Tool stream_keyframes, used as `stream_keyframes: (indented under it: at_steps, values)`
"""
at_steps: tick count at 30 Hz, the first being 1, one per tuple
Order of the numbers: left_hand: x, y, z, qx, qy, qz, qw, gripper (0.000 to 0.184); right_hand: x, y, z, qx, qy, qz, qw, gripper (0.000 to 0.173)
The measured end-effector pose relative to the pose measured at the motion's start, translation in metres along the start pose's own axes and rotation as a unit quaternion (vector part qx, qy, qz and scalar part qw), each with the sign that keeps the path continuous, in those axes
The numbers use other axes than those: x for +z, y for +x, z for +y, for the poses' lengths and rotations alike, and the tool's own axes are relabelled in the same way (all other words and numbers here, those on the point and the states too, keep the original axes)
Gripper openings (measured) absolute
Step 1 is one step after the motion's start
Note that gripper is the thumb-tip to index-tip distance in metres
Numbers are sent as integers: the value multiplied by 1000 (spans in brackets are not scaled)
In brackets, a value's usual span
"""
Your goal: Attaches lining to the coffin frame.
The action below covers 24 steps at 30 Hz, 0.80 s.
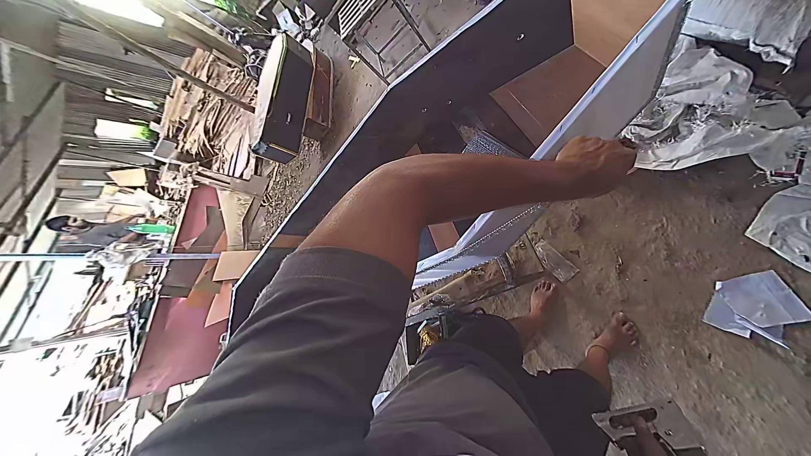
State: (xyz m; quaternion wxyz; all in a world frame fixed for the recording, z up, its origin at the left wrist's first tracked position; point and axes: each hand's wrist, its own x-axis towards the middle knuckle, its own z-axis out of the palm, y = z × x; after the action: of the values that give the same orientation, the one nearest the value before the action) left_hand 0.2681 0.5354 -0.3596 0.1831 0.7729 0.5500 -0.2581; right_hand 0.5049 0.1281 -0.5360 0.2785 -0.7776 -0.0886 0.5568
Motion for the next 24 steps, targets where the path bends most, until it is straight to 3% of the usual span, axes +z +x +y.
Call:
stream_keyframes:
  at_steps: [13, 24]
  values:
    - [-14, -7, -5, -8, -31, 18, 999, 22, 3, 3, -15, 26, -15, 20, 999, 39]
    - [-15, -15, 14, 12, -22, 23, 999, 21, -12, 21, 12, 17, -6, 20, 1000, 39]
